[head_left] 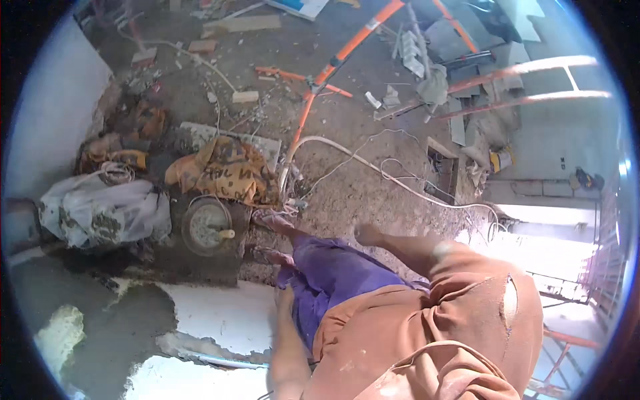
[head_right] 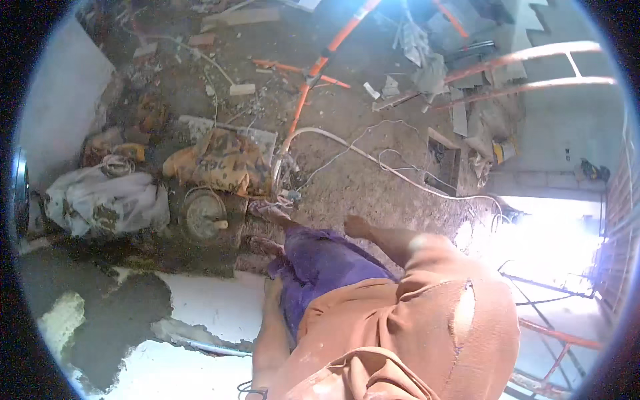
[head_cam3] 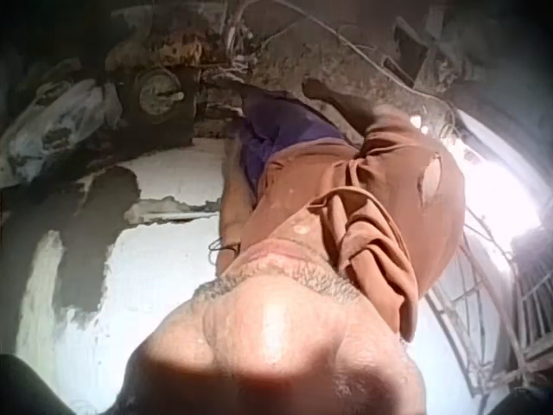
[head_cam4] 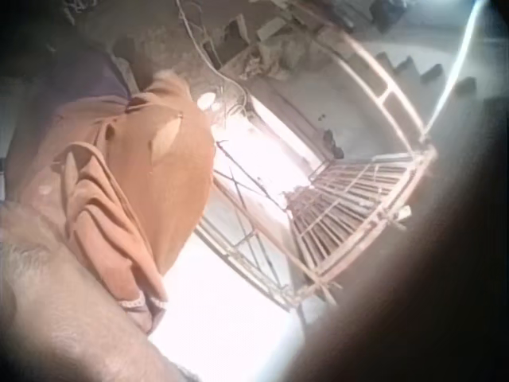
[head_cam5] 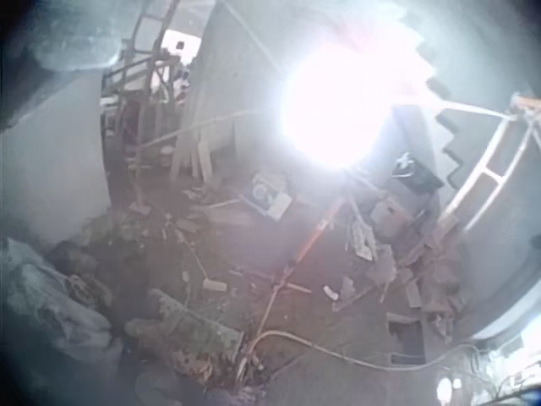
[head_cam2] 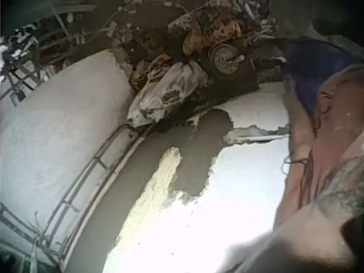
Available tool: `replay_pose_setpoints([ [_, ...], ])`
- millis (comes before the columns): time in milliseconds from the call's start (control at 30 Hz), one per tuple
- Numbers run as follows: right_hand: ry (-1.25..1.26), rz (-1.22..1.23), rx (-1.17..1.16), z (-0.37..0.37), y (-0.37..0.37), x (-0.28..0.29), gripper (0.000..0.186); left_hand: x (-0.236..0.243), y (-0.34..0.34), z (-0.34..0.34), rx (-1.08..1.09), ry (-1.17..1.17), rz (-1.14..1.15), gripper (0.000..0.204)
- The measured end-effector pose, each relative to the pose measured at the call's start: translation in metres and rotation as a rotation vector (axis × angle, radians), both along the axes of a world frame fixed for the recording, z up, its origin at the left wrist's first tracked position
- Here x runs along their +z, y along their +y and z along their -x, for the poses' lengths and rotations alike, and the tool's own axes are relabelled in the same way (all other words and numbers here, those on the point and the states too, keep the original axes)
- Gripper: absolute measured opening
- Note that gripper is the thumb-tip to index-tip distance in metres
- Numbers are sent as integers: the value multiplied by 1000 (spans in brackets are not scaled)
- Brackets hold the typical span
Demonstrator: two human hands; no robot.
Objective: The person smooths mortar on the ground using a trowel, mixes mortar inside a bucket with a trowel and by hand, and applies mortar onto a wall using a trowel.
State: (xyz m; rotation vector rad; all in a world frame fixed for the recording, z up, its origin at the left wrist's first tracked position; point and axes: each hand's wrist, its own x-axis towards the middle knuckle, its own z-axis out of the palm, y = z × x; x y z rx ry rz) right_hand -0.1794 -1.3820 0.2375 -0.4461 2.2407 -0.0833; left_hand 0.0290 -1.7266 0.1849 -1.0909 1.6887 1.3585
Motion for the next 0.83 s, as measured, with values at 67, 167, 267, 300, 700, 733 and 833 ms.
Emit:
replay_pose_setpoints([
  [67,-50,65,-158,-29,16,14,26,1,-15,-10,-38,14,1,64],
  [167,-131,204,-422,-77,6,39,32,-7,-27,-40,-135,-27,119,60],
  [267,-78,284,-537,-131,52,11,36,12,-15,-6,-248,7,74,56],
  [300,-135,348,-606,-145,70,-2,37,18,-9,9,-233,30,-55,54],
  [700,14,174,-891,-138,154,14,40,93,43,77,-405,140,35,45],
  [733,76,188,-994,-150,172,9,39,92,60,91,-446,191,50,47],
  [833,-90,277,-1144,-132,183,71,34,29,47,98,-580,133,-6,66],
])
